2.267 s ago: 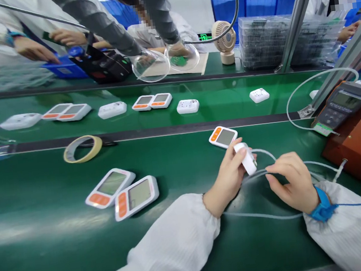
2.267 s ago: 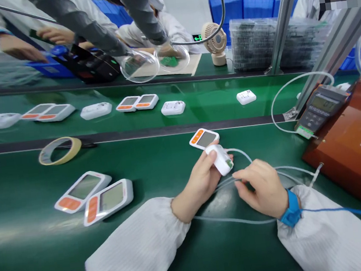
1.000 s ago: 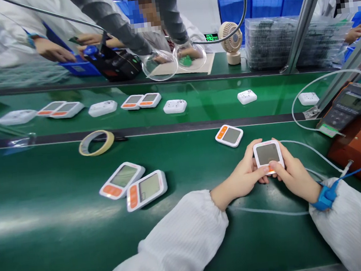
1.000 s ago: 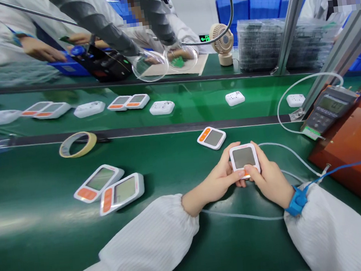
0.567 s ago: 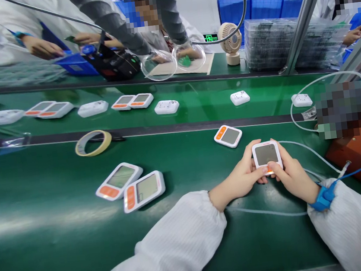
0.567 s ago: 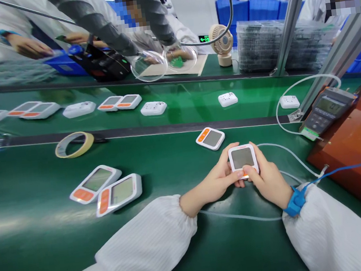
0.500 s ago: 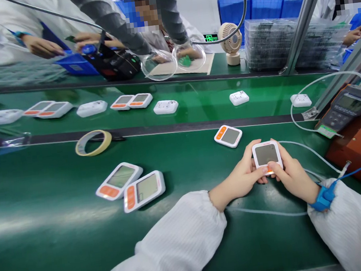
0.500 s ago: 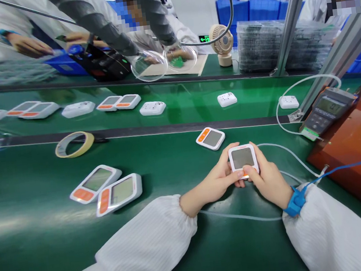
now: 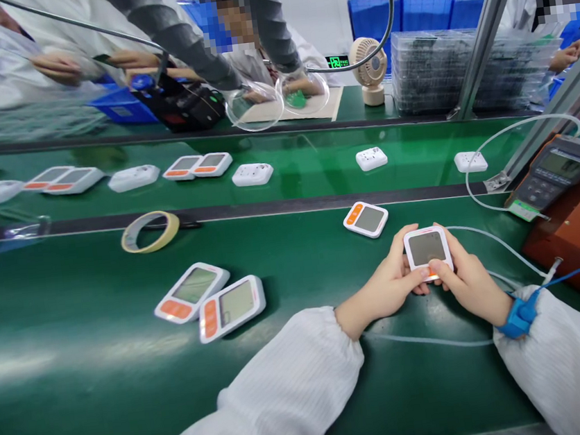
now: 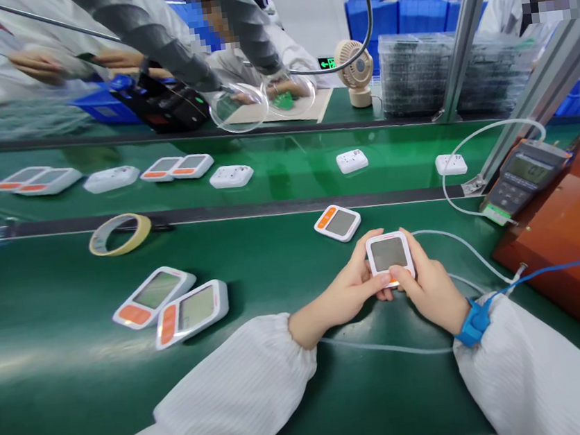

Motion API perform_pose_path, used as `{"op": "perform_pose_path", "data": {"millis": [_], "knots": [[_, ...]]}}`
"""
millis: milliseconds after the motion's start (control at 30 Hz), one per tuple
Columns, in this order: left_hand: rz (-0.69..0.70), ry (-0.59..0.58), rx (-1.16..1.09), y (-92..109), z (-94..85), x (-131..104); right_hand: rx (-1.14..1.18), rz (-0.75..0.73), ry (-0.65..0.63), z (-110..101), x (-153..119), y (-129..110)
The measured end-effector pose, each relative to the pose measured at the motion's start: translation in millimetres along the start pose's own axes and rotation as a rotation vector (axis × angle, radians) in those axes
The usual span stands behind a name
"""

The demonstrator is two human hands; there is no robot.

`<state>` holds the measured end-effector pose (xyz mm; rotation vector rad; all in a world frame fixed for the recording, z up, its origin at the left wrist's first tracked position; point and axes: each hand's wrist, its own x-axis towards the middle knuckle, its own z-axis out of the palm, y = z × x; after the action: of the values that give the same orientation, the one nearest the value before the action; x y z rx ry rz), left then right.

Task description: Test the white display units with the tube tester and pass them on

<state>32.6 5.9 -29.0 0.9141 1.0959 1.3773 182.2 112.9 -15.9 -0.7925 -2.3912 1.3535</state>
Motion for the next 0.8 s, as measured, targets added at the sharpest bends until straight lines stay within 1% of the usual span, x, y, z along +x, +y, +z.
{"op": "perform_pose_path", "data": {"millis": [800], "knots": [[-0.023, 0.004, 0.013, -0.3, -0.8, 0.1, 0.021, 0.005, -0.005, 0.1, 0.0, -0.2]]}}
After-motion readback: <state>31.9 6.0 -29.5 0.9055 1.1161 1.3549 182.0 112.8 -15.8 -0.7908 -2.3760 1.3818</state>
